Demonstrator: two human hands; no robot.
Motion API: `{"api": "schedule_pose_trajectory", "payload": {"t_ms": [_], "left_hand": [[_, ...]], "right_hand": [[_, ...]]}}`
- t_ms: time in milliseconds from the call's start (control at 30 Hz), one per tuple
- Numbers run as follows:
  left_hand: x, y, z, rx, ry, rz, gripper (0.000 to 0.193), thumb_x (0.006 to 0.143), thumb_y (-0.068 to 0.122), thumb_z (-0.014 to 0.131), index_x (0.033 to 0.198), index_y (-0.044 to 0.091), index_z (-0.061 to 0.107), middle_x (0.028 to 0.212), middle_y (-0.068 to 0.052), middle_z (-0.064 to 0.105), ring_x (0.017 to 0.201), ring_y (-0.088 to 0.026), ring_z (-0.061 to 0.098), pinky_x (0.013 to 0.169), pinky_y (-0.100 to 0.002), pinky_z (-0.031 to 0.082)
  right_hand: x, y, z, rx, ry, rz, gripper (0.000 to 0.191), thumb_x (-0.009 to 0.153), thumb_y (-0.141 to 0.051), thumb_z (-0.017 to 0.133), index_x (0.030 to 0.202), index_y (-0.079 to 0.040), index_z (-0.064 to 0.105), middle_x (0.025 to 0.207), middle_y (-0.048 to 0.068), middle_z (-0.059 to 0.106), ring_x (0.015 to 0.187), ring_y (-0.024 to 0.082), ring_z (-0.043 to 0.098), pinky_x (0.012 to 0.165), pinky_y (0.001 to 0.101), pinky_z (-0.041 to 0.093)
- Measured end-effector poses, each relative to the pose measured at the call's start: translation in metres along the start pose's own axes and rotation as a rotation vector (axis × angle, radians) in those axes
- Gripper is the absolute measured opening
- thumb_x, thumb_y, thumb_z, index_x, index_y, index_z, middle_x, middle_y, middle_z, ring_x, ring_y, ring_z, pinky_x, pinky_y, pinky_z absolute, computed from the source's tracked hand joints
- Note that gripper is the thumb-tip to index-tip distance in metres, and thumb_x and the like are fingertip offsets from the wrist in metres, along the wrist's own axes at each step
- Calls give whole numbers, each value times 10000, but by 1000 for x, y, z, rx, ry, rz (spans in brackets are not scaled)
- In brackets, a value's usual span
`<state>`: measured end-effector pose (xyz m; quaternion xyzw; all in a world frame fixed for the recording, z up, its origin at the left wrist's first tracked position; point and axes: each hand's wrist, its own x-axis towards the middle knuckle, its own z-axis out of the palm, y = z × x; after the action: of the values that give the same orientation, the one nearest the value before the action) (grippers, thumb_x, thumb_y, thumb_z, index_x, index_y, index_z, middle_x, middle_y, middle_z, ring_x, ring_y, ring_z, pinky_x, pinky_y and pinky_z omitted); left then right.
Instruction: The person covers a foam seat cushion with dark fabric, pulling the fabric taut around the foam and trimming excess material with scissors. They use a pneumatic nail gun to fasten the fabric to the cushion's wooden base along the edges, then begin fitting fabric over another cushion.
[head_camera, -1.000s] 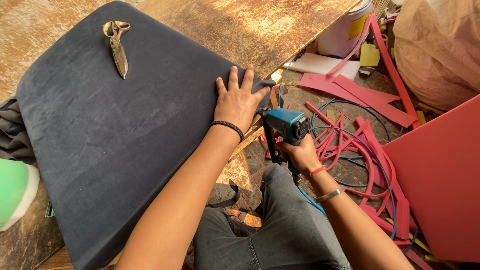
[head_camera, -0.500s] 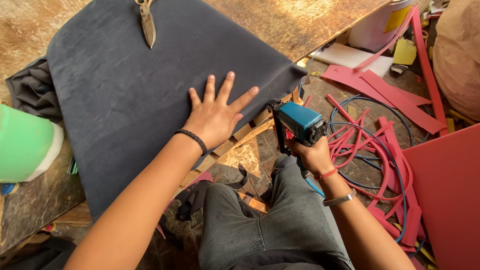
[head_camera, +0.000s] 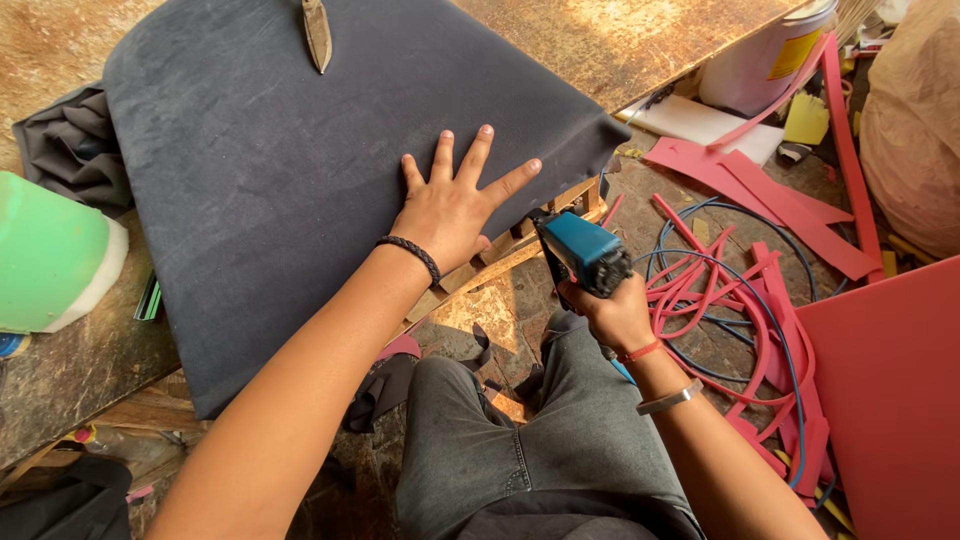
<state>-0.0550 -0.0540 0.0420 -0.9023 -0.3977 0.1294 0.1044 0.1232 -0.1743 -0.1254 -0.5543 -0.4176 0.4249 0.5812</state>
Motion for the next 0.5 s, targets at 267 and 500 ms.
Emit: {"api": "schedule_pose_trajectory", "payload": {"t_ms": [267, 500], "left_hand": [[2, 0, 1, -32, 44, 7, 1141, 775, 340, 857, 1570, 535, 62, 1691, -141, 30, 1497, -526, 132, 1085, -786, 251], [2, -8, 7, -75, 34, 69, 1126, 763, 425, 834, 1590, 476, 72, 1696, -116, 21, 1517, -468, 91, 1116, -750, 187]], "right_hand": [[-6, -17, -5, -61, -42, -17, 269, 779, -64, 769, 1037, -22, 707, 773, 35, 689, 627, 125, 631, 552, 291, 508], [-19, -4, 20, -413, -50, -264, 242, 782, -227, 823, 846, -21, 715, 696, 74, 726, 607, 151, 692, 589, 326, 551]]}}
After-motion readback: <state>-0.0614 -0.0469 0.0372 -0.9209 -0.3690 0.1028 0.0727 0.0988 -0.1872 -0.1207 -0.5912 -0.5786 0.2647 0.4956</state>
